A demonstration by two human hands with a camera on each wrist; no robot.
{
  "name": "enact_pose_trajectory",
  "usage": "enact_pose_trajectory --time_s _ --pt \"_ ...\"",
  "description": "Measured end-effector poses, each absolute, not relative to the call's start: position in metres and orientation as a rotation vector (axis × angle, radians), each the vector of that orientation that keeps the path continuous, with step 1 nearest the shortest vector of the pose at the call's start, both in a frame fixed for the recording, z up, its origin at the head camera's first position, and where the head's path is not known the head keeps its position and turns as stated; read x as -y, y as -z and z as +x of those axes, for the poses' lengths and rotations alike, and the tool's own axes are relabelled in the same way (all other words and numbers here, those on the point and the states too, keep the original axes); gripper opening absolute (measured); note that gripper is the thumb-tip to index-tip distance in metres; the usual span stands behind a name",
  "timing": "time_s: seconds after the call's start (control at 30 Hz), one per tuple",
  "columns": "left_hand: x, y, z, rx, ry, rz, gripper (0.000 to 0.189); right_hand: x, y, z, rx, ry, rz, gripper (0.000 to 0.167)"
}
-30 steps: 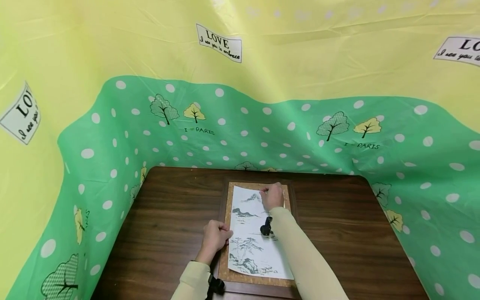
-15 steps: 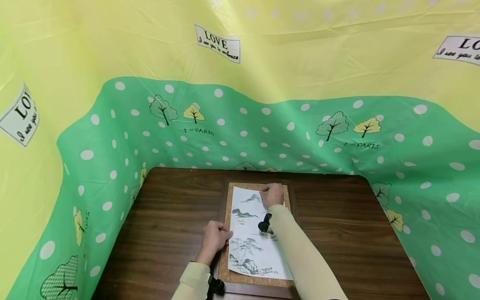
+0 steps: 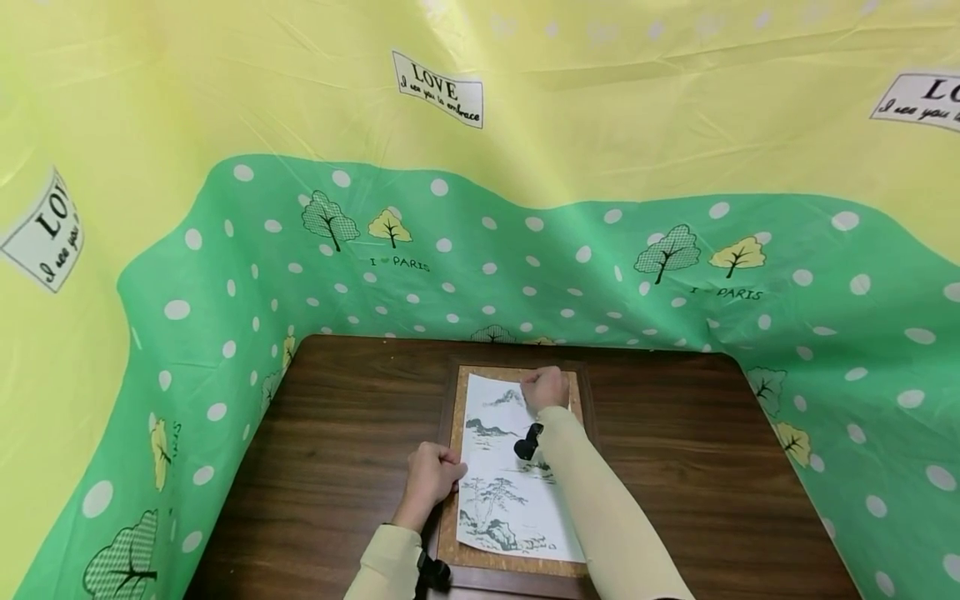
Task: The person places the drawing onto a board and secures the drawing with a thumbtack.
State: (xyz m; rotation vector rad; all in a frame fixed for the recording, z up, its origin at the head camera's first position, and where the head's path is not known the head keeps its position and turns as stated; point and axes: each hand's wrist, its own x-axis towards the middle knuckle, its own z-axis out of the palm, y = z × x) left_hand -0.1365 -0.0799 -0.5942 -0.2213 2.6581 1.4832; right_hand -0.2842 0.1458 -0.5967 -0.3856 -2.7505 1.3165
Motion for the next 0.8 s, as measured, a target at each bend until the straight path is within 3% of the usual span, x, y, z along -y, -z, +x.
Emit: enact_pose_trajectory --time_s 0.8 --pt "0.0745 0.5904 -0.1394 -2.846 -1.29 -0.201 0.032 -0.1481 0.6033 -0.2797 2.711 -1.363 -0.304 0.007"
